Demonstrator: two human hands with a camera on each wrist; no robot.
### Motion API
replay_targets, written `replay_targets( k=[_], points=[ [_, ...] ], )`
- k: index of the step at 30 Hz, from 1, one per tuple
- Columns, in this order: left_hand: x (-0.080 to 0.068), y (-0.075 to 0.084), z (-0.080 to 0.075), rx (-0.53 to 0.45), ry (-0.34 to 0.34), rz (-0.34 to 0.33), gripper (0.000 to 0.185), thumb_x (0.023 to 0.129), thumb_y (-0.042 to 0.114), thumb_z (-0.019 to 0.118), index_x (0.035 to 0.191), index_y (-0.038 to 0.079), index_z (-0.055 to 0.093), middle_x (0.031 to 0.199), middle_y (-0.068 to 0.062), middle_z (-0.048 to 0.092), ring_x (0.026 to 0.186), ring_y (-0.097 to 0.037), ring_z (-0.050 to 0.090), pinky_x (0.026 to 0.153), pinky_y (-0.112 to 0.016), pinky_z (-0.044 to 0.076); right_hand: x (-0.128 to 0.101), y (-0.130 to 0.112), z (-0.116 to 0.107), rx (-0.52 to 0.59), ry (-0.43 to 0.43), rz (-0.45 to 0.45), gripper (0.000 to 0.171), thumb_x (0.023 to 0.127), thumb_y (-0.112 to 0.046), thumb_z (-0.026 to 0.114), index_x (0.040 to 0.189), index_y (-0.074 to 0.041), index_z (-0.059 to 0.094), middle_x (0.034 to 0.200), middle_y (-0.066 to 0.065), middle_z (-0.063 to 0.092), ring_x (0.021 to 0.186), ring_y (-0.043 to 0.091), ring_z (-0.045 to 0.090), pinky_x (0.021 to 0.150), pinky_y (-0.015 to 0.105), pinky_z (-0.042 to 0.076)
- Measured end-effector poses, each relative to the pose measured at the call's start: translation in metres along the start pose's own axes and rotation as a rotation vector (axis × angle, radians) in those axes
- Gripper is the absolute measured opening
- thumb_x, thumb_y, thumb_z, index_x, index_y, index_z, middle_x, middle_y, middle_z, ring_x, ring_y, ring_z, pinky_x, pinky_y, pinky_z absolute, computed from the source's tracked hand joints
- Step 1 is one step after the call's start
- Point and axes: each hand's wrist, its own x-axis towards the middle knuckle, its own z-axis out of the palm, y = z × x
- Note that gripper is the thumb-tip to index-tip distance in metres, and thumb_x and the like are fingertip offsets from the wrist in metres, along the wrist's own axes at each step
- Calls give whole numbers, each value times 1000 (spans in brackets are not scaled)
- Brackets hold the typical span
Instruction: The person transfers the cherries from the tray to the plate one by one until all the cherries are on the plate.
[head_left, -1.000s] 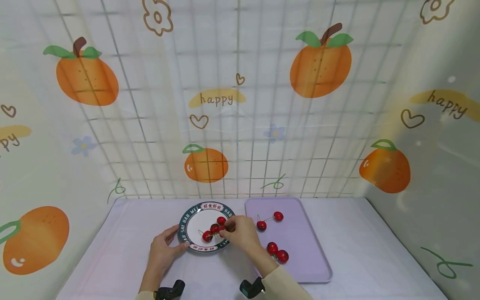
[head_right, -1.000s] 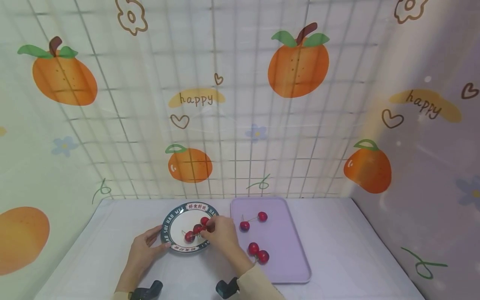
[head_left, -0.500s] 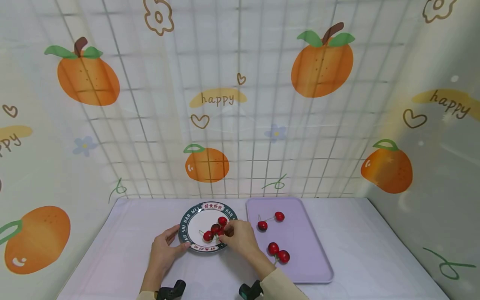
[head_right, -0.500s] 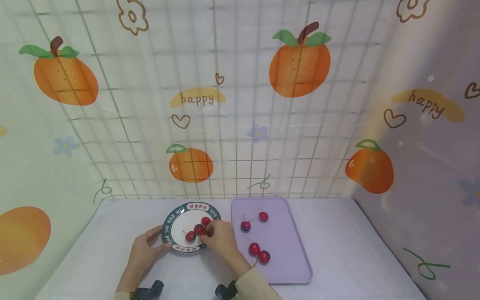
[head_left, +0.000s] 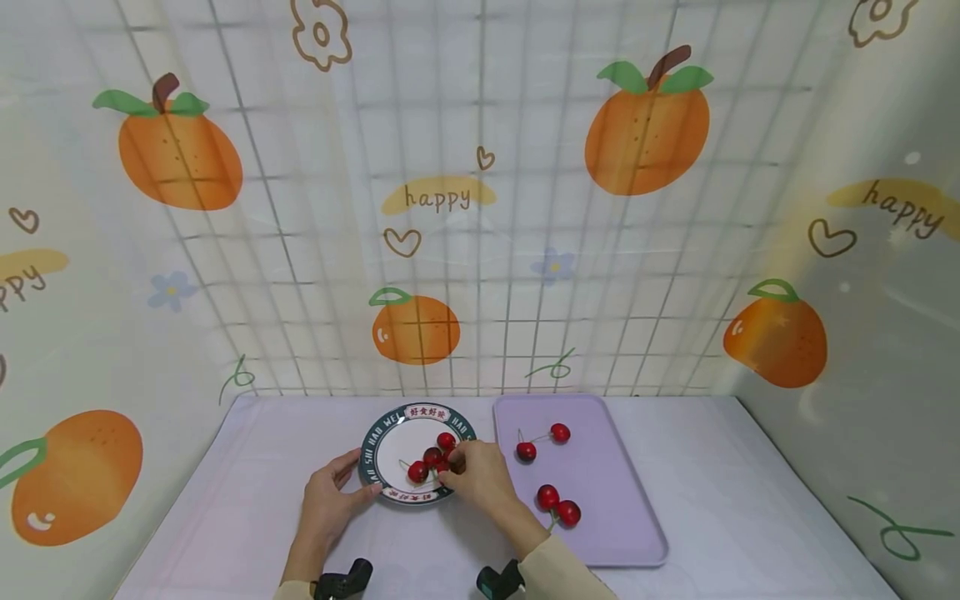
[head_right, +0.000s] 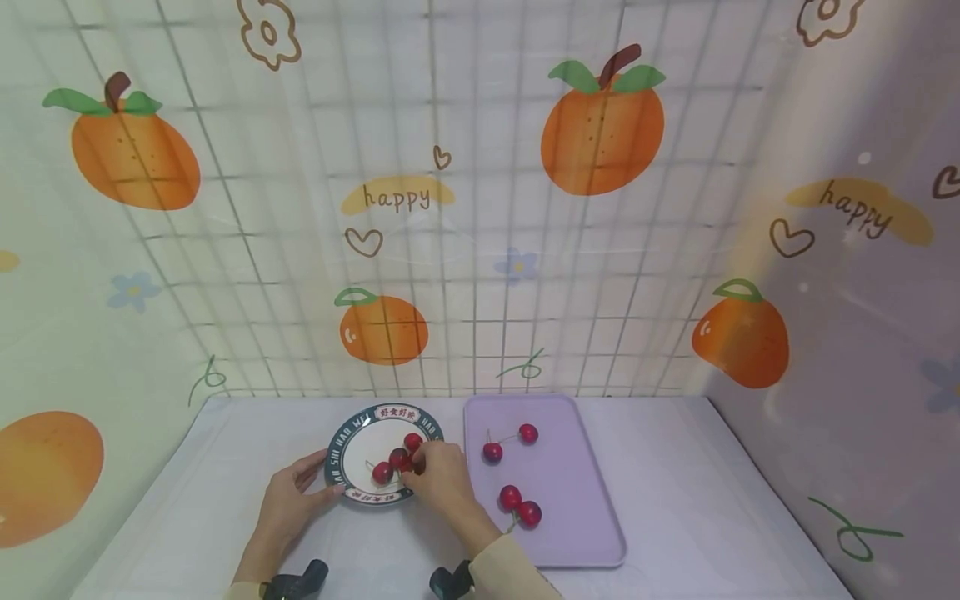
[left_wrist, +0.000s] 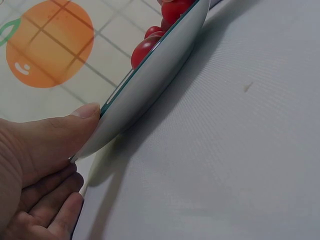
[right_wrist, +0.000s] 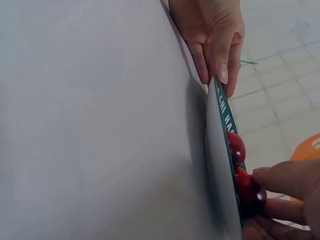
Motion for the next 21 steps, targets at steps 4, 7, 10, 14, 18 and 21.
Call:
replay_targets(
  k=[4, 7, 10, 14, 18, 21],
  points=[
    [0, 0, 0, 0, 0, 0, 76, 78, 12, 93, 145, 1, 60, 153, -21, 55, 143, -42, 50, 121, -47, 44, -1, 0, 1, -3, 4, -5, 19, 84, -13, 90, 94, -2, 78, 82, 2, 74, 71, 11, 61, 59, 18, 58],
    [0, -1, 0, 5, 1, 3, 76, 78, 13, 94, 145, 1, 60, 153, -21, 55, 143, -42, 50, 121, -47, 44, -2, 0, 1, -4, 9, -12, 19, 84, -12, 89, 94, -2, 77, 81, 2, 73, 70, 11, 61, 58, 18, 57],
    [1, -1, 0, 7, 2, 1, 77, 77, 13, 94, 145, 2, 60, 153, -21, 55, 143, -42, 51, 121, -47, 44, -2, 0, 0, -4, 13, -17, 18, 84, -12, 89, 93, -2, 77, 79, 1, 72, 69, 11, 61, 57, 18, 57],
    [1, -1, 1, 5, 2, -4, 76, 77, 13, 94, 145, 2, 60, 153, -21, 55, 143, -42, 50, 121, -47, 44, -4, -1, -2, -4, 11, -5, 18, 84, -13, 89, 94, -2, 78, 79, 1, 71, 70, 11, 61, 58, 18, 57],
    [0, 0, 1, 1, 4, -11, 76, 78, 12, 93, 145, 2, 60, 153, -21, 55, 143, -42, 50, 121, -48, 44, -5, -2, -6, -8, 15, 1, 19, 85, -14, 89, 96, -2, 78, 81, 1, 71, 72, 12, 61, 60, 18, 58],
    [0, 1, 1, 1, 4, -14, 76, 78, 11, 93, 145, 2, 60, 153, -21, 55, 143, -42, 50, 121, -49, 44, -6, -2, -11, -7, 25, -6, 19, 85, -14, 89, 97, -2, 79, 82, 2, 72, 73, 12, 62, 61, 20, 59]
  ],
)
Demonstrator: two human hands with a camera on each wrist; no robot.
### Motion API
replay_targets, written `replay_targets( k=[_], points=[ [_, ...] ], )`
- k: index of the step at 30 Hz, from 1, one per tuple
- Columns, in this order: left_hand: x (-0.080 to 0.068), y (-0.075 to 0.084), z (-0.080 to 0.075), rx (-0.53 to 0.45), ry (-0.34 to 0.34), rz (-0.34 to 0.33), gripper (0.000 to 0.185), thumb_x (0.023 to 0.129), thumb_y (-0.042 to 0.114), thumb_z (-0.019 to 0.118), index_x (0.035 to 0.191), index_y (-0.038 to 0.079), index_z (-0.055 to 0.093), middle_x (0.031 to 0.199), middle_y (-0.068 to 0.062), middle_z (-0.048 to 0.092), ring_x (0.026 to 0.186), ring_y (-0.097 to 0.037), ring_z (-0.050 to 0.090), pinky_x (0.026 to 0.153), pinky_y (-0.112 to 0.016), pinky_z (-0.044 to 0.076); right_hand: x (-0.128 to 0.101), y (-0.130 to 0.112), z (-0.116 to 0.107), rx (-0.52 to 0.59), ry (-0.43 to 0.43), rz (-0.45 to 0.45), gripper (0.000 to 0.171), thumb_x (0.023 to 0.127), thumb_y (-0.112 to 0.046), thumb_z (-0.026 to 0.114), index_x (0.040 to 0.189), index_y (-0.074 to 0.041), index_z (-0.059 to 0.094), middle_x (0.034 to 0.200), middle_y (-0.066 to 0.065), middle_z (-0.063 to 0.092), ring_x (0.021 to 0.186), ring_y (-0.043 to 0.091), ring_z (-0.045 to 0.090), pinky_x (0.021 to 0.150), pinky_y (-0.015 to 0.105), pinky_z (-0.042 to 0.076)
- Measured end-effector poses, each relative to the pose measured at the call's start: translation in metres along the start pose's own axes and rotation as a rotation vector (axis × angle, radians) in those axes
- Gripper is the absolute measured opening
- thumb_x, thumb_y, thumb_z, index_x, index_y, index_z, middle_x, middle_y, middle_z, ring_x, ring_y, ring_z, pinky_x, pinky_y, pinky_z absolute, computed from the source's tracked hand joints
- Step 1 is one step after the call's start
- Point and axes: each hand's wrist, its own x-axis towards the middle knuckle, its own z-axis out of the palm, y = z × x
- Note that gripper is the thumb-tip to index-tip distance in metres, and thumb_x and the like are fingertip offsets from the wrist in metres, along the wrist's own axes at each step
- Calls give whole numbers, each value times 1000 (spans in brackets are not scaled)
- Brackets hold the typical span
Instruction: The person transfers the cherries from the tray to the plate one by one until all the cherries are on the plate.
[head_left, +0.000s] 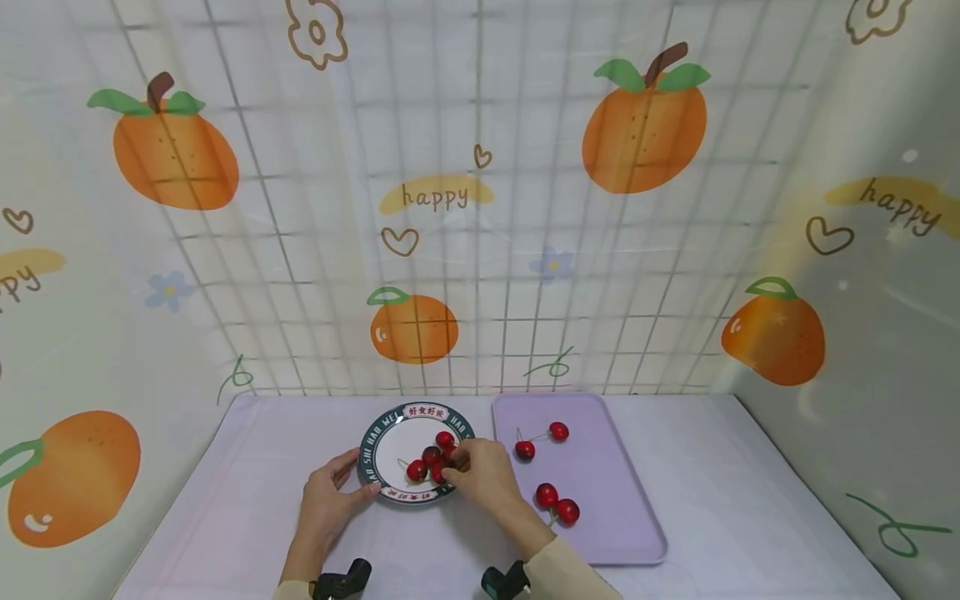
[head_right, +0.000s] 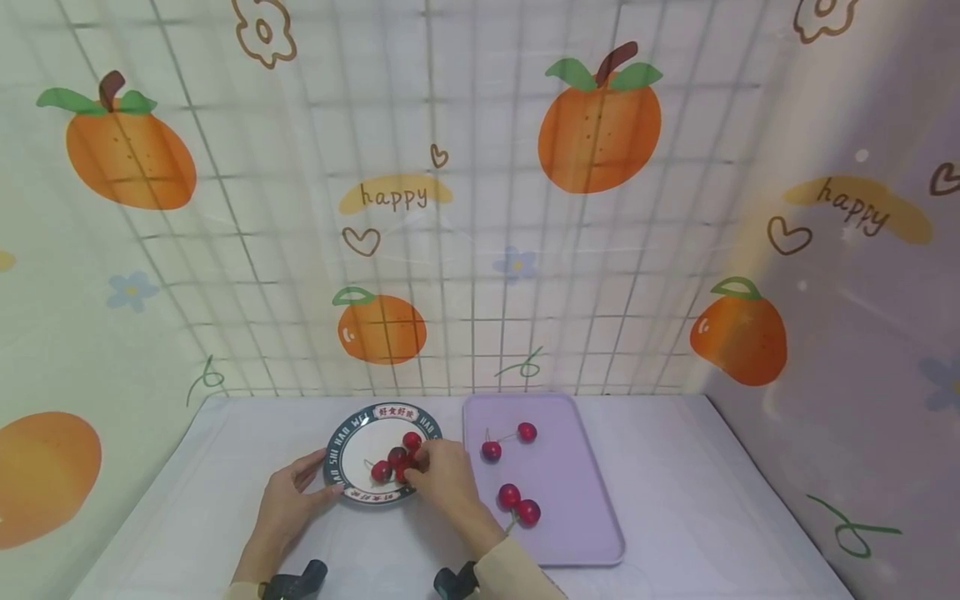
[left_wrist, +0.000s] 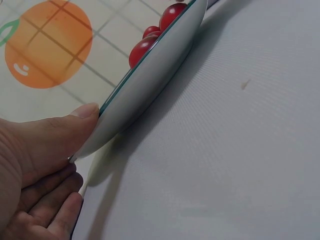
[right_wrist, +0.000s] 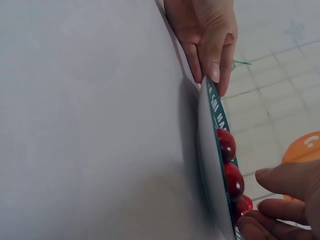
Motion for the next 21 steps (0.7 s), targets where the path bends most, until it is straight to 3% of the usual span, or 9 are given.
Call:
replay_targets(
  k=[9, 21],
  points=[
    [1, -1, 0, 6, -4, 0, 77, 77, 12, 93, 145, 2, 59, 154, -21, 54, 144, -42, 49, 122, -48, 43, -7, 4, -21, -5, 28, 11, 21, 84, -13, 88, 98, -1, 79, 86, 5, 75, 75, 14, 65, 63, 23, 62],
    [1, -2, 0, 18, -15, 17, 77, 77, 13, 94, 145, 2, 60, 154, -22, 53, 144, -43, 49, 122, -49, 42, -19, 34, -44, -20, 93, 26, 20, 82, -12, 89, 94, 0, 77, 86, 7, 76, 78, 18, 72, 68, 34, 67]
  ],
)
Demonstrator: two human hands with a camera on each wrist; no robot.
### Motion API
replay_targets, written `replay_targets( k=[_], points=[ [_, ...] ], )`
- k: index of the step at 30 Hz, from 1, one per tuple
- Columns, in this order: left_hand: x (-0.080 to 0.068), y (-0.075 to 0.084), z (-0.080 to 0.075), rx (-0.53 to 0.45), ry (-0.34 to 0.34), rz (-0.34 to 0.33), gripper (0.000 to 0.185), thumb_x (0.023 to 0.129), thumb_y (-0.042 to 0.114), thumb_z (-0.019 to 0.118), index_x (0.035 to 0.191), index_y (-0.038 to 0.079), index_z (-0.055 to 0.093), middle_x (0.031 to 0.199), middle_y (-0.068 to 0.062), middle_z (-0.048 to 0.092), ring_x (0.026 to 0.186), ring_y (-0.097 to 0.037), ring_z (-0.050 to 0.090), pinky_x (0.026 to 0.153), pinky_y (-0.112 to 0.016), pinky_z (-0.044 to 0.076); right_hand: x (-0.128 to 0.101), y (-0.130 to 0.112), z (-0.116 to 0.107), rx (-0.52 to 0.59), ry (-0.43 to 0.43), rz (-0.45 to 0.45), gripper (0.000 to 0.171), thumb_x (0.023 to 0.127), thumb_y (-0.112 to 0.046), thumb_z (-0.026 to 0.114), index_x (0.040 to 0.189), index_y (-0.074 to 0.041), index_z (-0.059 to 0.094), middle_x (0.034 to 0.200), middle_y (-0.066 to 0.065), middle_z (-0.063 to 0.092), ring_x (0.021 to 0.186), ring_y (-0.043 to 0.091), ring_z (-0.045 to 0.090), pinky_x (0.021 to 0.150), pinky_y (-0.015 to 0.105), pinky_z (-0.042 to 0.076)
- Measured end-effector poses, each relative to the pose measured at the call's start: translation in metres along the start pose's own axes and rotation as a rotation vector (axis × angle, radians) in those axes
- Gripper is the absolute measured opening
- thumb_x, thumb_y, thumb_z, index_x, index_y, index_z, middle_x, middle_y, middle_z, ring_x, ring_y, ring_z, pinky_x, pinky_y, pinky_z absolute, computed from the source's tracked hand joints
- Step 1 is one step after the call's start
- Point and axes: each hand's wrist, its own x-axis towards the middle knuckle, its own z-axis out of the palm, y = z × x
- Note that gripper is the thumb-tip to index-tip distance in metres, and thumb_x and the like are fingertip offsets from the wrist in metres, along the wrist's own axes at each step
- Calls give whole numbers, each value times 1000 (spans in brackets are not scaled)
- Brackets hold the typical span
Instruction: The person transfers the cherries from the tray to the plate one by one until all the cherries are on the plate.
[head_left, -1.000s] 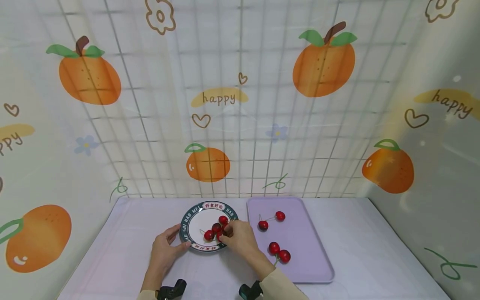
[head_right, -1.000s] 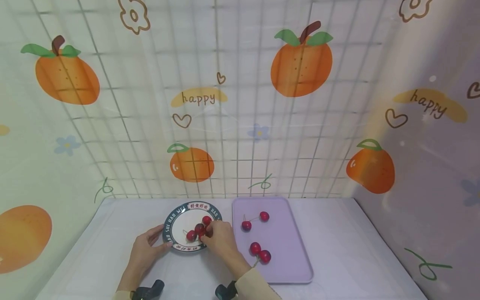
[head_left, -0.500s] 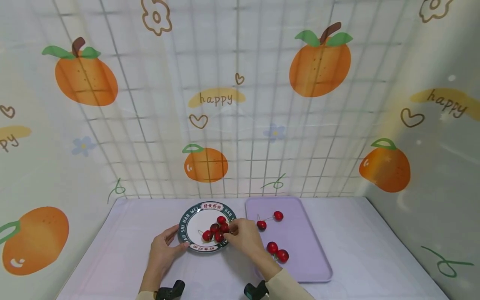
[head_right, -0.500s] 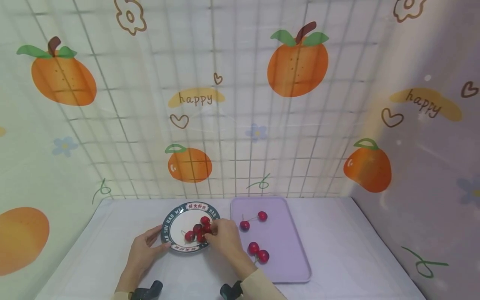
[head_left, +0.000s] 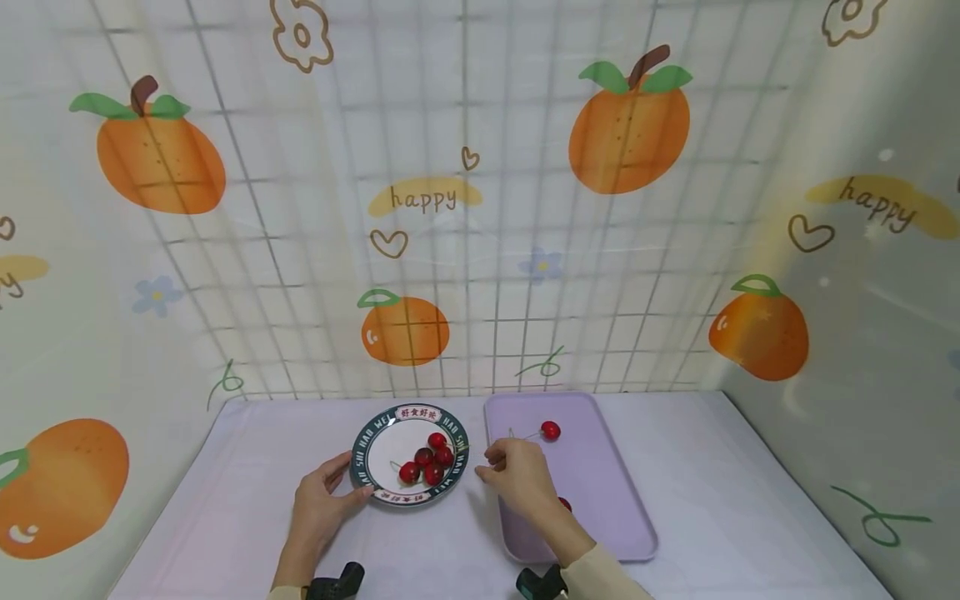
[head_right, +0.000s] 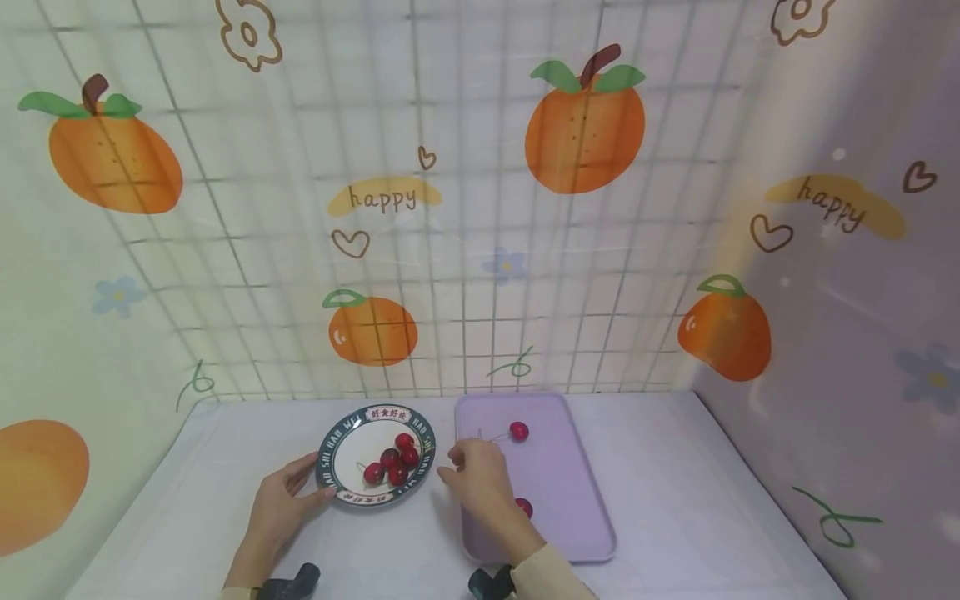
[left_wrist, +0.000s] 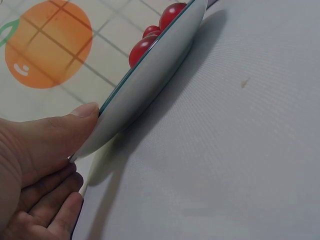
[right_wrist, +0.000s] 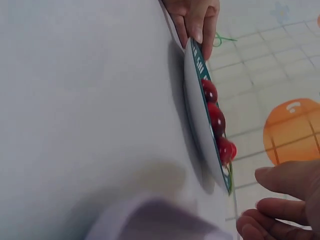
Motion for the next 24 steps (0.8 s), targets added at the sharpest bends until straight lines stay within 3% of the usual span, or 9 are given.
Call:
replay_targets(
  k=[13, 24],
  points=[
    [1, -3, -1, -7, -2, -12, 78, 77, 13, 93, 146, 2, 59, 154, -21, 54, 144, -41, 48, 123, -48, 42, -17, 15, -27, -25, 40, 30, 20, 81, -10, 89, 95, -2, 78, 91, 6, 78, 79, 17, 74, 70, 34, 66],
    [1, -2, 0, 7, -3, -25, 78, 78, 12, 93, 146, 3, 59, 155, -21, 53, 145, -41, 48, 122, -48, 42, -37, 20, -43, -29, 49, 15, 16, 78, -3, 90, 87, -3, 77, 76, 1, 74, 66, 9, 66, 61, 25, 59]
  ],
)
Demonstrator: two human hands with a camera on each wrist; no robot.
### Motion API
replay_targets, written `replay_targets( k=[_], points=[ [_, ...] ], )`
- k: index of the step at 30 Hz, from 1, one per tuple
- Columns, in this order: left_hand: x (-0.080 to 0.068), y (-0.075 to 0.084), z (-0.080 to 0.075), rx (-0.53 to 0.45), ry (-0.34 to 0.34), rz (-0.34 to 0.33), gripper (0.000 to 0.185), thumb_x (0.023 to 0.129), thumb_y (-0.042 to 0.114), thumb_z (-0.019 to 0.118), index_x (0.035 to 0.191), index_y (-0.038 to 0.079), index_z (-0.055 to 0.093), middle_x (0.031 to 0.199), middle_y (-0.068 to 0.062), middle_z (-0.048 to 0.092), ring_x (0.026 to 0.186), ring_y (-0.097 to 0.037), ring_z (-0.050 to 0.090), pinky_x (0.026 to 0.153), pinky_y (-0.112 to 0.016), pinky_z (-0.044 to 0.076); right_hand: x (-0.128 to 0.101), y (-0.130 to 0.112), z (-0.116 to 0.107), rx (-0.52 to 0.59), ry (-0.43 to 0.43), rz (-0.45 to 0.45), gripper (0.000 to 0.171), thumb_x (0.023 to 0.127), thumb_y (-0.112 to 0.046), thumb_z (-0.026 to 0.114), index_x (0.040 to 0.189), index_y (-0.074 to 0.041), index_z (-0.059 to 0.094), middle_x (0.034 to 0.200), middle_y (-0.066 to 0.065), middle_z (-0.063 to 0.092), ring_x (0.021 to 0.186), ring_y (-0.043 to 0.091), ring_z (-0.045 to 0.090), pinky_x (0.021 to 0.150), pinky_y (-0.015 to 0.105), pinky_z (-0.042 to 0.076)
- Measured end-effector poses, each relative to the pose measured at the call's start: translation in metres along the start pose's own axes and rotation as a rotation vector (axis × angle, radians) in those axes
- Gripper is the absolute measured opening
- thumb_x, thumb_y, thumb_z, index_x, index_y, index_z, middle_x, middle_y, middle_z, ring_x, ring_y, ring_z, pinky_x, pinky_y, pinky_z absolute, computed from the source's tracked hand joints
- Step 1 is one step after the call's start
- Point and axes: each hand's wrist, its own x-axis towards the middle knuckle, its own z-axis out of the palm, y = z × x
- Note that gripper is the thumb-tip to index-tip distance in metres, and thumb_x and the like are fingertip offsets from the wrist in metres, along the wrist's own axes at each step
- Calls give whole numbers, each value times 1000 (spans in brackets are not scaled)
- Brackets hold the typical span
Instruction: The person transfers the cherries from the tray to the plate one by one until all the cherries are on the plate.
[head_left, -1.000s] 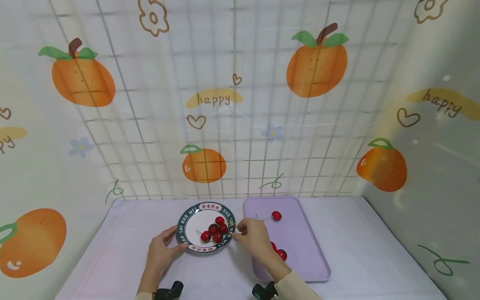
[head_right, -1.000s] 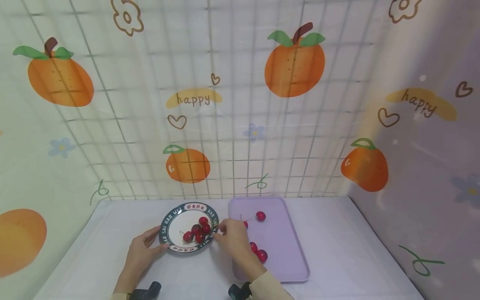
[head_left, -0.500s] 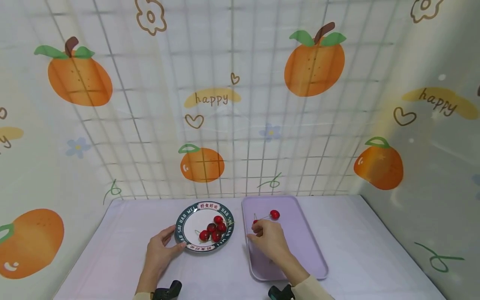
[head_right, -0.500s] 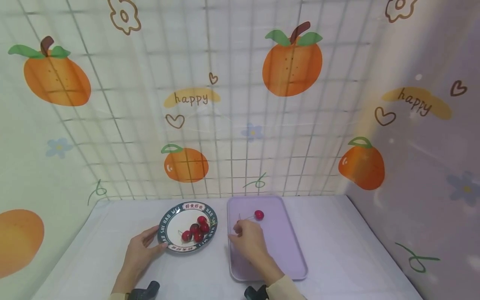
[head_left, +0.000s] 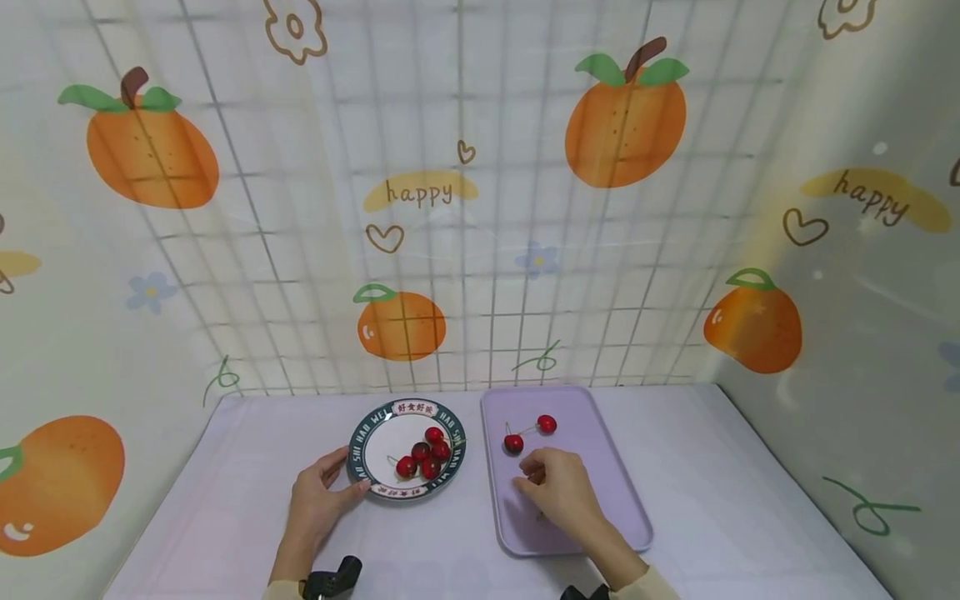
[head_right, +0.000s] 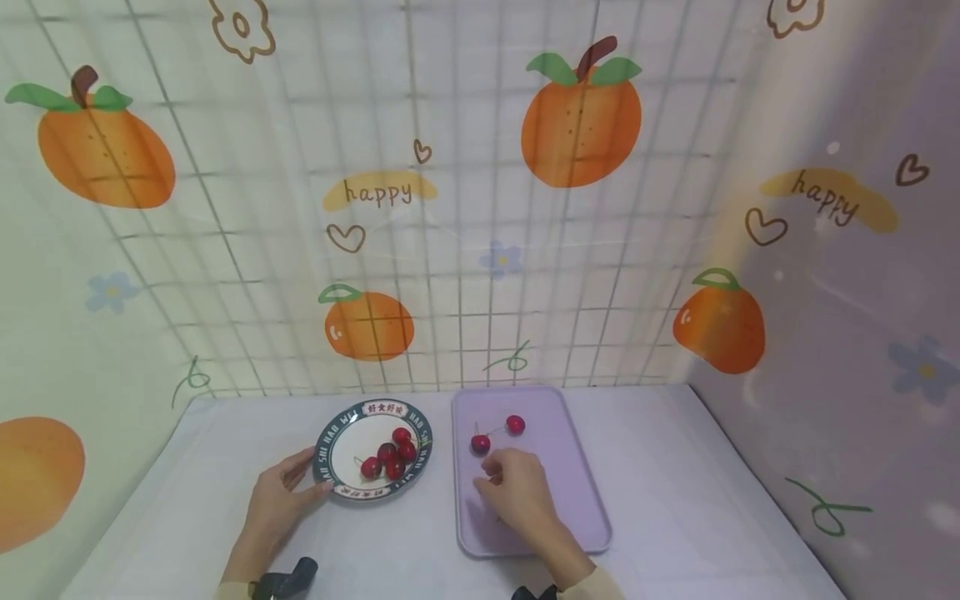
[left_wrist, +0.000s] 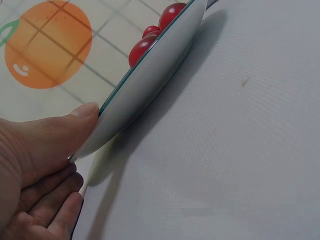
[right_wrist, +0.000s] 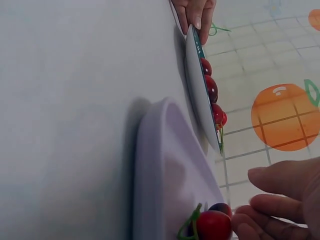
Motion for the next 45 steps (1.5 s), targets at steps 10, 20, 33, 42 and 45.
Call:
replay_targets(
  k=[10, 20, 33, 42, 45],
  points=[
    [0, 1, 0, -6, -1, -3, 77, 77, 11, 93, 146, 3, 59, 155, -21, 53, 145, -41, 48, 123, -47, 42, -15, 5, -4, -9, -98, -81, 13, 79, -2, 88, 81, -6, 76, 70, -8, 68, 63, 2, 59, 57, 19, 55],
    [0, 1, -1, -11, 8, 13, 76, 77, 12, 93, 145, 3, 60, 155, -20, 54, 145, -40, 48, 123, -46, 41, -25, 11, -7, -105, -126, -149, 15, 77, -3, 88, 79, -10, 75, 70, -9, 65, 65, 1, 55, 56, 20, 53],
    [-1, 1, 1, -17, -4, 0, 76, 79, 10, 92, 146, 3, 59, 156, -21, 52, 146, -41, 47, 123, -47, 41, -35, 12, -5, -101, -132, -133, 22, 72, 10, 85, 80, -7, 75, 70, -7, 65, 64, 3, 57, 55, 19, 53],
    [0, 0, 0, -18, -8, 7, 77, 78, 11, 93, 147, 3, 58, 156, -21, 52, 146, -41, 47, 123, -47, 41, -34, 10, -5, -111, 37, -206, 28, 67, 15, 81, 74, -11, 75, 73, -7, 68, 67, 5, 60, 60, 20, 56],
    [0, -1, 0, -20, -13, 4, 77, 79, 12, 92, 147, 3, 58, 156, -21, 51, 146, -41, 46, 123, -47, 41, -33, 7, -6, -96, 70, -202, 25, 70, 15, 81, 74, -9, 77, 74, -4, 72, 67, 5, 62, 60, 19, 58]
  ],
)
